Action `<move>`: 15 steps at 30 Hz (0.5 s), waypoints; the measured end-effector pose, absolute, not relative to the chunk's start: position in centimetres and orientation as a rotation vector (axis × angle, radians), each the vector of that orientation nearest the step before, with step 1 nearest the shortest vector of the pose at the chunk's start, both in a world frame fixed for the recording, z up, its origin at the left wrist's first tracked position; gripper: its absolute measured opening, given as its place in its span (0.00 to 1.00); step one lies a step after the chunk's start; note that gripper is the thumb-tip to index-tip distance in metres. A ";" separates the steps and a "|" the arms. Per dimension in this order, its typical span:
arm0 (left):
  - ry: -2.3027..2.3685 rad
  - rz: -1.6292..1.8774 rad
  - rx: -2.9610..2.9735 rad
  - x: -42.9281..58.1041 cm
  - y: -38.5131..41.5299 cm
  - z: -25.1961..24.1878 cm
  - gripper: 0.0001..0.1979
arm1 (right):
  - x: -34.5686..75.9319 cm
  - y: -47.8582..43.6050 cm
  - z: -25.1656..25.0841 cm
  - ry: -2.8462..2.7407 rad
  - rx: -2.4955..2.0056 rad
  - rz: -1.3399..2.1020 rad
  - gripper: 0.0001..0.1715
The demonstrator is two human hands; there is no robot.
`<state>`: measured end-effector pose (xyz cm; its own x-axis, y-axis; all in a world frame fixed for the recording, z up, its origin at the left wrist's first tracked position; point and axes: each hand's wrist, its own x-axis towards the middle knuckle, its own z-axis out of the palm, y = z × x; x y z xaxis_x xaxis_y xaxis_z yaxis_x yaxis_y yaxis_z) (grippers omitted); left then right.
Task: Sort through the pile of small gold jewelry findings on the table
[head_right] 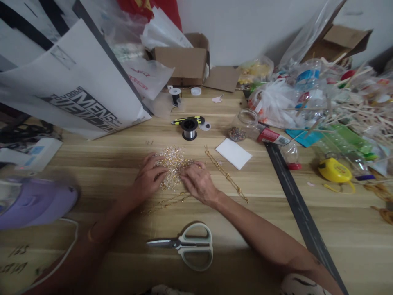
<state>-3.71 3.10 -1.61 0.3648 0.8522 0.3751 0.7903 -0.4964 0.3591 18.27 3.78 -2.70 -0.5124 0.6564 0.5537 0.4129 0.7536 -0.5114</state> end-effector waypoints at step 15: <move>1.465 0.771 2.487 -3.7 3.1 -2.0 0.08 | 18.2 3.8 -2.8 -2.178 -0.785 0.391 0.03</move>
